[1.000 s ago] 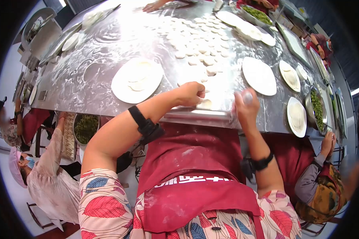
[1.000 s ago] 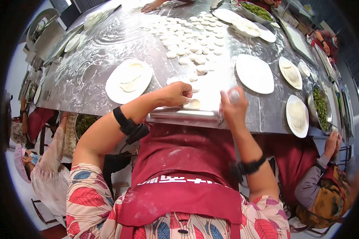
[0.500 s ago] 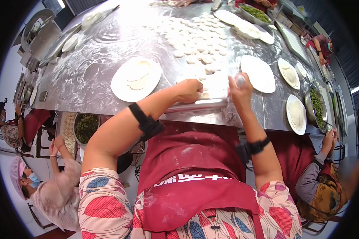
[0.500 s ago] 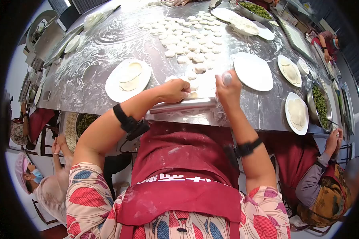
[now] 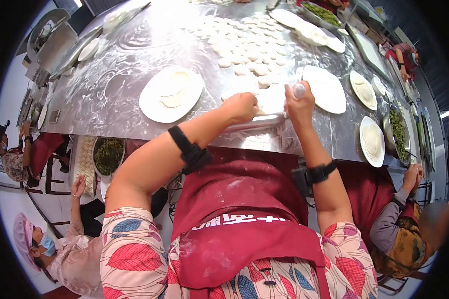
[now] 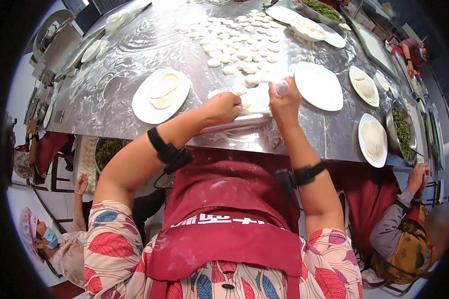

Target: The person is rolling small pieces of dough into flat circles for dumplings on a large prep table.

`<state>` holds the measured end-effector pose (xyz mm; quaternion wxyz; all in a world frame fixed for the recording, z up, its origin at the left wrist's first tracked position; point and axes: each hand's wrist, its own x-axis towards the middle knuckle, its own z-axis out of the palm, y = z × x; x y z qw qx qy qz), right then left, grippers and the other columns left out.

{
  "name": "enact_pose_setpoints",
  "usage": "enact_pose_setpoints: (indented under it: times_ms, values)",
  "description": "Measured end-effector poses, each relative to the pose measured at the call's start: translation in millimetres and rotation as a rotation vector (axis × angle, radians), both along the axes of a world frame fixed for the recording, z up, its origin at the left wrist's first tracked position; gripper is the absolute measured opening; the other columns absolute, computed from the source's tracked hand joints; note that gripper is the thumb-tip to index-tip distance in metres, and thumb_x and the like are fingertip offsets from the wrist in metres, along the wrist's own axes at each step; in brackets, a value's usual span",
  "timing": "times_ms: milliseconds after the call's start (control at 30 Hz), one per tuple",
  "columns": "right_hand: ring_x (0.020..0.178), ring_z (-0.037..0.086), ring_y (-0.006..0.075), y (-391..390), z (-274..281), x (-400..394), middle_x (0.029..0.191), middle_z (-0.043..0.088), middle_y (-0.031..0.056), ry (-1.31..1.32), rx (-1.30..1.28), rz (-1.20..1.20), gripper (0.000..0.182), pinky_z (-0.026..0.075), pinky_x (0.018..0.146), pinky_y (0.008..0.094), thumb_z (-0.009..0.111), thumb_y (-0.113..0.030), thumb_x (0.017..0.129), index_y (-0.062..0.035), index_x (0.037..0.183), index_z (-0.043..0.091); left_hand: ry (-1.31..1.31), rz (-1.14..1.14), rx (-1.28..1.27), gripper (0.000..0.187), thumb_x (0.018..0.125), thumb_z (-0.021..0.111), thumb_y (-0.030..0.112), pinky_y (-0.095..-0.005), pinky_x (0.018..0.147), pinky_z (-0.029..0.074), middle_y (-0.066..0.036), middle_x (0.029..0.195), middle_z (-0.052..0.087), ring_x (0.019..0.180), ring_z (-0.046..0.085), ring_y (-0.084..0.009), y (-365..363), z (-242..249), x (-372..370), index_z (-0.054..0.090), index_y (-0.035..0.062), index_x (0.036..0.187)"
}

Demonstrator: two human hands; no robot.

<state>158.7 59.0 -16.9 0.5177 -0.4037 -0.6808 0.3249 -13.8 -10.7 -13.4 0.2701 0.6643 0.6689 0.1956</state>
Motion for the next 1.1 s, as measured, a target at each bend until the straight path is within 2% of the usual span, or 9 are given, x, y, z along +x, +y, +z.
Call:
enact_pose_setpoints:
  times_ms: [200, 267, 333, 467, 700, 833, 867, 1000, 1100]
  values:
    - [0.044, 0.053, 0.01, -50.0, -2.4, 39.4, 0.056, 0.054, 0.0037, 0.003, -0.029, 0.005, 0.02, 0.04, 0.04, 0.0262, 0.065, -0.003, 0.083, -0.0045, 0.078, 0.046, -0.049, -0.182, -0.068, 0.02, 0.076, 0.06, 0.012, -0.0385, 0.073, 0.046, -0.022, 0.084, 0.065, 0.082, 0.062, -0.032, 0.3, 0.7, -9.4, 0.064, -0.0015, 0.089]
    - [0.045, 0.054, 0.0092, -73.4, -6.2, 52.0, 0.056, 0.054, 0.0044, 0.179, -0.154, 0.138, 0.019, 0.04, 0.04, 0.0252, 0.064, -0.001, 0.082, -0.0047, 0.079, 0.046, -0.103, -0.151, -0.108, 0.02, 0.074, 0.06, 0.01, -0.0382, 0.073, 0.046, -0.021, 0.085, 0.065, 0.083, 0.062, -0.0305, -7.1, -1.1, -13.7, 0.064, -0.0015, 0.09]
    - [0.044, 0.053, 0.0106, -58.2, -6.5, 41.7, 0.057, 0.055, 0.0055, 0.084, -0.112, 0.012, 0.018, 0.039, 0.04, 0.0257, 0.065, -0.002, 0.082, -0.0036, 0.081, 0.047, -0.072, -0.164, -0.14, 0.021, 0.076, 0.058, 0.011, -0.0383, 0.075, 0.047, -0.021, 0.087, 0.065, 0.086, 0.063, -0.0301, -13.4, 5.4, -9.4, 0.064, -0.0015, 0.092]
    - [0.044, 0.051, 0.0134, 8.2, -11.1, 3.3, 0.056, 0.054, 0.0067, 0.006, 0.038, 0.004, 0.016, 0.039, 0.042, 0.029, 0.065, -0.004, 0.081, 0.0004, 0.085, 0.05, -0.056, -0.105, -0.071, 0.02, 0.079, 0.06, 0.015, -0.0379, 0.076, 0.047, -0.022, 0.086, 0.066, 0.085, 0.063, -0.0317, -1.6, 10.6, 1.9, 0.065, -0.0007, 0.09]
    - [0.044, 0.053, 0.0097, -58.5, -7.8, 47.0, 0.058, 0.055, 0.0043, 0.095, -0.108, 0.077, 0.017, 0.04, 0.039, 0.0246, 0.063, -0.001, 0.083, -0.0042, 0.081, 0.047, -0.07, -0.154, -0.04, 0.019, 0.073, 0.057, 0.009, -0.0367, 0.074, 0.047, -0.02, 0.083, 0.064, 0.081, 0.061, -0.0296, 0.3, -4.4, -6.5, 0.064, -0.0003, 0.088]
    - [0.043, 0.05, 0.0091, -46.7, 4.8, 28.7, 0.056, 0.053, 0.0033, 0.115, -0.143, 0.017, 0.017, 0.038, 0.039, 0.0253, 0.063, -0.002, 0.083, -0.0044, 0.079, 0.047, -0.138, -0.19, -0.095, 0.02, 0.075, 0.059, 0.011, -0.036, 0.075, 0.047, -0.02, 0.085, 0.065, 0.083, 0.061, -0.029, -1.1, -4.0, -8.9, 0.063, 0.0001, 0.091]
    - [0.044, 0.048, 0.0101, -16.9, -14.1, 22.9, 0.057, 0.052, 0.0039, 0.057, 0.029, 0.013, 0.017, 0.038, 0.04, 0.0267, 0.064, -0.004, 0.082, -0.0028, 0.081, 0.047, -0.137, -0.176, -0.054, 0.02, 0.075, 0.06, 0.012, -0.0359, 0.076, 0.047, -0.019, 0.084, 0.065, 0.083, 0.061, -0.0287, 1.2, -3.4, -6.1, 0.064, 0.0001, 0.091]
    - [0.043, 0.049, 0.0119, 18.4, -17.4, 1.9, 0.057, 0.052, 0.0048, -0.066, 0.112, -0.011, 0.018, 0.038, 0.041, 0.0269, 0.065, -0.005, 0.082, -0.0027, 0.08, 0.047, -0.125, -0.118, -0.041, 0.021, 0.077, 0.062, 0.015, -0.036, 0.076, 0.047, -0.018, 0.084, 0.065, 0.083, 0.062, -0.0277, 16.7, -9.5, 1.8, 0.064, -0.0004, 0.091]
    - [0.042, 0.051, 0.0111, -27.0, -1.2, 25.0, 0.057, 0.053, 0.0048, 0.094, -0.138, 0.076, 0.018, 0.039, 0.039, 0.0262, 0.065, -0.004, 0.082, -0.0035, 0.08, 0.047, -0.043, -0.237, -0.121, 0.018, 0.077, 0.061, 0.012, -0.0364, 0.074, 0.047, -0.017, 0.082, 0.065, 0.08, 0.061, -0.026, 5.2, 8.1, -1.3, 0.063, -0.0008, 0.09]
